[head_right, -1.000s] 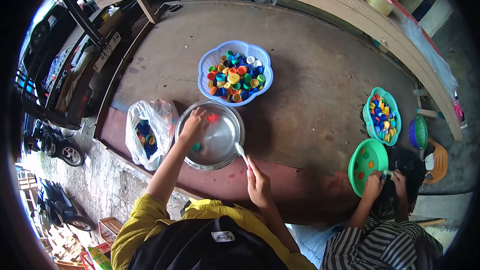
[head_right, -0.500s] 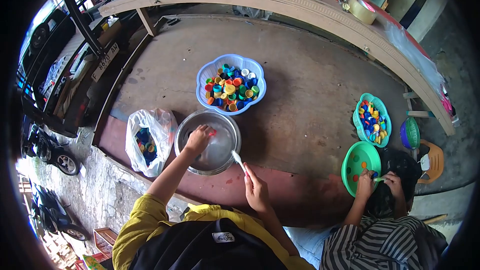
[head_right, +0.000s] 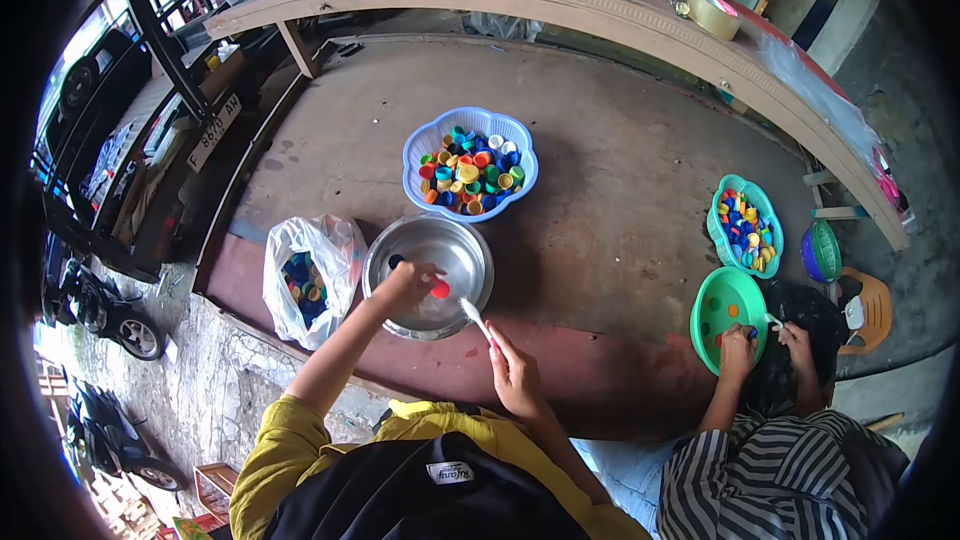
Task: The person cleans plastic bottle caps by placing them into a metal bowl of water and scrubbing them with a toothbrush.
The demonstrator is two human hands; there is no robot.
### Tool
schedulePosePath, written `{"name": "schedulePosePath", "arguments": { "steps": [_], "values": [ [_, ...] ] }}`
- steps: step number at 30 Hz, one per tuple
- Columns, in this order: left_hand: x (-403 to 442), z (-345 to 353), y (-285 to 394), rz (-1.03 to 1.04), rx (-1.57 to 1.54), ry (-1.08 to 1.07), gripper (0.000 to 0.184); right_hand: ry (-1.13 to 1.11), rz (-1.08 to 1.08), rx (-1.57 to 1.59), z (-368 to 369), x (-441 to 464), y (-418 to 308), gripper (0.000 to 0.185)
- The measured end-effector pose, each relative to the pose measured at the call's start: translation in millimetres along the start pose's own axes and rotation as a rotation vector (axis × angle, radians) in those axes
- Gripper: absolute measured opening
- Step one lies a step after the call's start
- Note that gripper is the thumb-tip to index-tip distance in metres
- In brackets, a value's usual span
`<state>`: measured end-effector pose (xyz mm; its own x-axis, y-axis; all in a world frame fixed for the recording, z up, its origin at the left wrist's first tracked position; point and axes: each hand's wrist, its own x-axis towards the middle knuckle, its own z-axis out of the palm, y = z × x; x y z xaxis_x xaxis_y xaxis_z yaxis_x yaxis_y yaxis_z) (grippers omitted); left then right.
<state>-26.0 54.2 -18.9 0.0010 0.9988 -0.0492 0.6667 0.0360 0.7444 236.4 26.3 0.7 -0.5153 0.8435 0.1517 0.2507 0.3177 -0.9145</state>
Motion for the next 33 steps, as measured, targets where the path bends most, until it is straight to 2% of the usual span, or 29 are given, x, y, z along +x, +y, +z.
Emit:
{"name": "schedulePosePath", "arguments": {
  "steps": [2,5,6,9,11,12,13,15,18,21,22,25,26,29,30,31,33],
  "values": [
    [3,-9,-8,0.093,-0.011,0.008,0.028,-0.009,0.024,-0.014,-2,0,-2,0.035],
    [-1,-43,24,-0.043,-0.167,-0.069,0.029,0.012,0.005,0.001,-2,3,-3,0.036],
    [-5,-52,41,-0.117,-0.244,-0.042,0.019,0.019,0.001,0.010,-2,4,-5,0.036],
    [-6,-49,35,-0.108,-0.436,-0.026,0.020,0.043,0.005,0.014,-3,7,-4,0.037],
    [-10,-27,20,-0.052,-0.416,0.010,0.020,0.067,0.002,0.018,-2,7,-4,0.037],
    [-10,-6,-4,0.103,0.088,0.102,0.018,0.061,0.013,0.012,-2,7,-3,0.036],
    [-14,7,-13,0.122,0.063,0.096,0.017,0.055,0.023,0.005,-2,7,-2,0.036],
    [-16,21,-20,0.159,0.011,0.089,0.017,0.055,0.029,-0.003,-5,7,0,0.036],
    [-19,-2,22,0.073,-0.114,0.134,0.019,0.081,0.023,0.007,-5,8,-2,0.036],
    [-20,-27,52,-0.015,-0.353,0.153,0.020,0.107,-0.030,0.012,-5,12,-1,0.036],
    [-18,-26,46,-0.034,-0.564,0.146,0.020,0.089,-0.014,0.008,-6,13,-2,0.037],
    [-18,-13,33,-0.109,-0.236,0.180,0.019,0.041,0.029,-0.006,-7,17,-4,0.038],
    [-18,3,6,-0.063,-0.104,0.179,0.018,0.033,0.031,-0.016,-5,18,-3,0.039],
    [-23,18,7,-0.145,-0.543,0.294,0.019,0.084,-0.021,-0.023,0,20,-3,0.040],
    [-23,19,14,-0.212,-0.874,0.257,0.020,0.087,-0.018,-0.025,1,21,-1,0.040],
    [-28,26,16,-0.257,-1.023,0.268,0.020,0.093,-0.022,-0.028,1,22,-1,0.039],
    [-31,34,17,-0.310,-1.315,0.298,0.020,0.037,0.055,-0.043,2,25,-8,0.039]
  ]
}}
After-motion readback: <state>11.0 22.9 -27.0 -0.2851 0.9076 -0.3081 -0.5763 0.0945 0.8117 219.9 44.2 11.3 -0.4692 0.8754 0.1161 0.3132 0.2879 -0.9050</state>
